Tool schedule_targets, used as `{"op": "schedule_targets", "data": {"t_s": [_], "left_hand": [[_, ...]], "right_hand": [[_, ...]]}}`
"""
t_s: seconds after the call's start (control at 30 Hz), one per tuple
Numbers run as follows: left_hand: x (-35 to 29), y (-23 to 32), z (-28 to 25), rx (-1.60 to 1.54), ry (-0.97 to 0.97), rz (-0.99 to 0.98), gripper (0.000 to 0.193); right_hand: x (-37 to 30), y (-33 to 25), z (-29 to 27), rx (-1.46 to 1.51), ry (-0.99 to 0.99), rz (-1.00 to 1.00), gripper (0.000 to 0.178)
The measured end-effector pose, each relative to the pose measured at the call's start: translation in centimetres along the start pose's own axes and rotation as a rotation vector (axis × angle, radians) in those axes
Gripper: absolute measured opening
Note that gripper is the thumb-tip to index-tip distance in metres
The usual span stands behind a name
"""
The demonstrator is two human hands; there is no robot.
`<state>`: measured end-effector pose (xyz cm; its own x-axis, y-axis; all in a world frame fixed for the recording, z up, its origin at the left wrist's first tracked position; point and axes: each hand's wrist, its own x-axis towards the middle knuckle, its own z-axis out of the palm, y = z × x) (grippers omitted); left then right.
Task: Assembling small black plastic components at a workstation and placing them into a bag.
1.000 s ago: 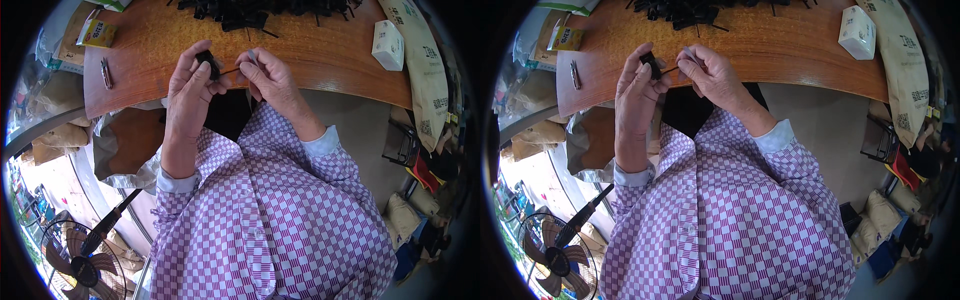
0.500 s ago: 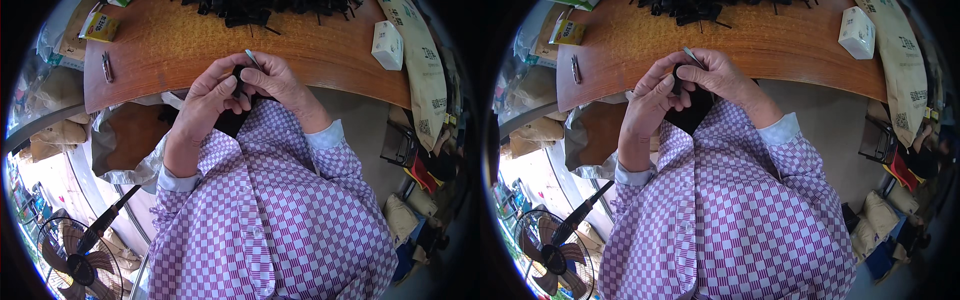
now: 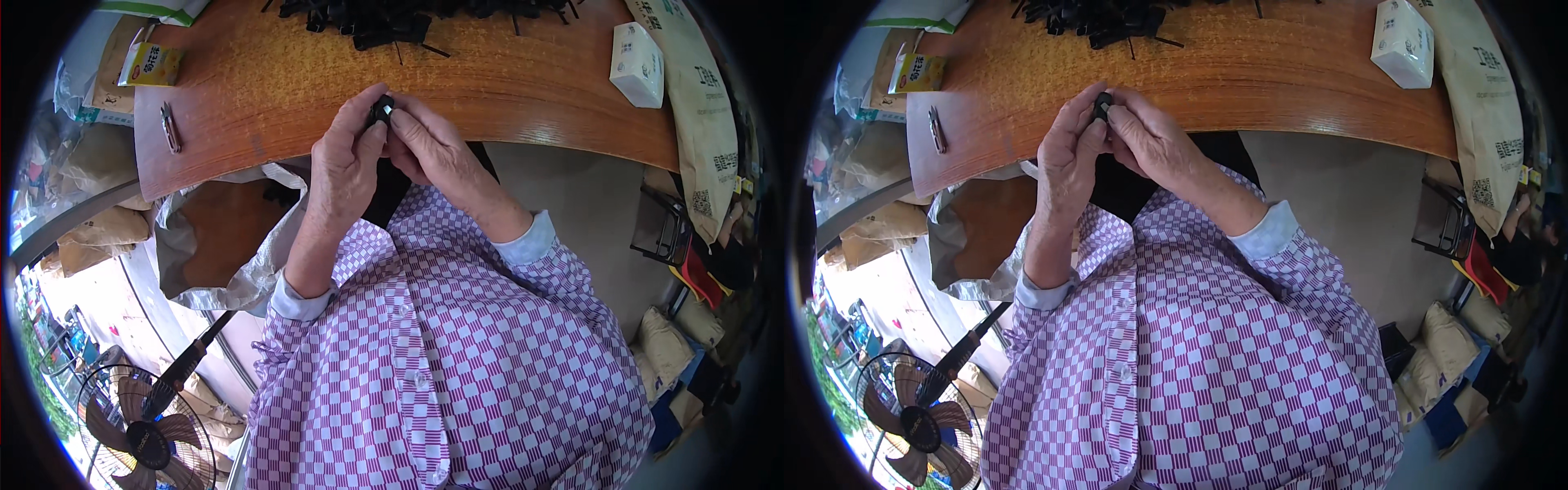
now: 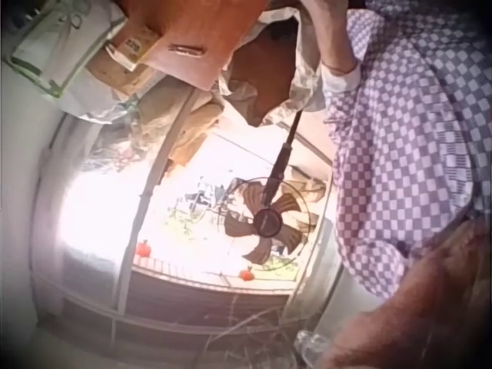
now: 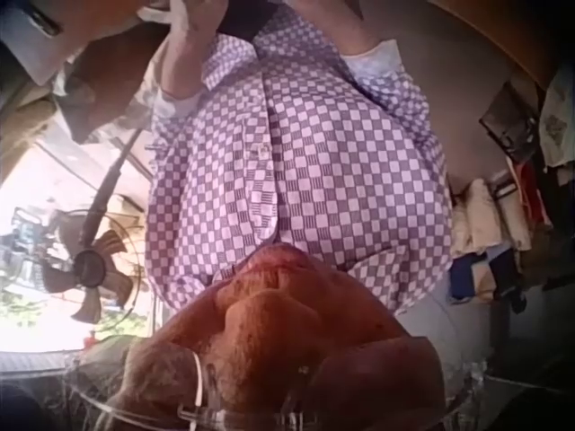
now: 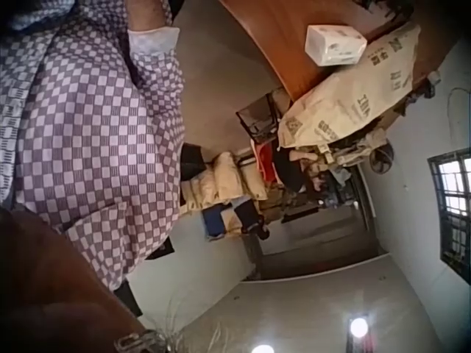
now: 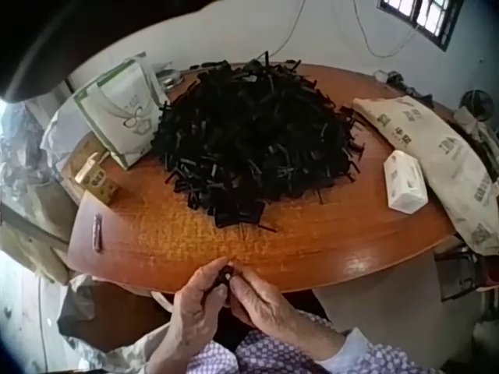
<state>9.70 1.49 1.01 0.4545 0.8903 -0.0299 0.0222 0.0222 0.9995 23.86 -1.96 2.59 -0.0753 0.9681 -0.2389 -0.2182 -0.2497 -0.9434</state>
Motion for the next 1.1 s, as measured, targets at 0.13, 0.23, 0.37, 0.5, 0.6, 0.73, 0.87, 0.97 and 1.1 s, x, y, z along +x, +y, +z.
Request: {"op": "schedule_targets", "data": {"t_s": [0.13, 0.23, 0.37, 0.5, 0.6, 0.73, 0.87, 0.97, 1.1], "left_hand": [[0.3, -0.1, 0.5, 0.065, 0.111, 0.004, 0.033], [0.7, -0.3, 0.7, 0.118, 0.144, 0.009, 0.033], [1.0, 0.0, 1.0, 0.224, 0.197, 0.039, 0.033], [1.6, 1.0, 0.6, 0.457, 0.224, 0.112, 0.035], [1.8, 0.7, 0.2, 0.419, 0.177, 0.093, 0.036], [1.3, 0.9, -0.7, 0.042, 0.103, -0.081, 0.035], [0.6, 1.9, -1.4, -0.736, 0.069, -0.442, 0.023], [0.0, 0.5, -1.1, -0.963, 0.072, -0.514, 0.017], [0.3, -0.2, -0.2, -0.972, 0.116, -0.506, 0.021]], "right_hand": [[0.5, 0.6, -0.2, -0.009, -0.014, -0.018, 0.039], [0.9, 0.6, -0.3, 0.01, -0.014, 0.005, 0.038], [1.4, 0.4, -0.5, 0.099, -0.036, 0.063, 0.031], [2.4, 0.1, -0.4, 0.12, -0.054, 0.073, 0.03], [3.0, 0.5, -1.5, -0.129, -0.095, 0.009, 0.032], [3.6, -0.2, -4.8, -0.558, -0.067, -0.298, 0.034], [5.8, 0.2, -8.1, -1.386, 0.287, -0.383, 0.024], [6.1, -0.1, -8.2, -1.402, 0.319, -0.507, 0.02], [4.4, -0.4, -6.4, -1.059, 0.253, -0.553, 0.013]]}}
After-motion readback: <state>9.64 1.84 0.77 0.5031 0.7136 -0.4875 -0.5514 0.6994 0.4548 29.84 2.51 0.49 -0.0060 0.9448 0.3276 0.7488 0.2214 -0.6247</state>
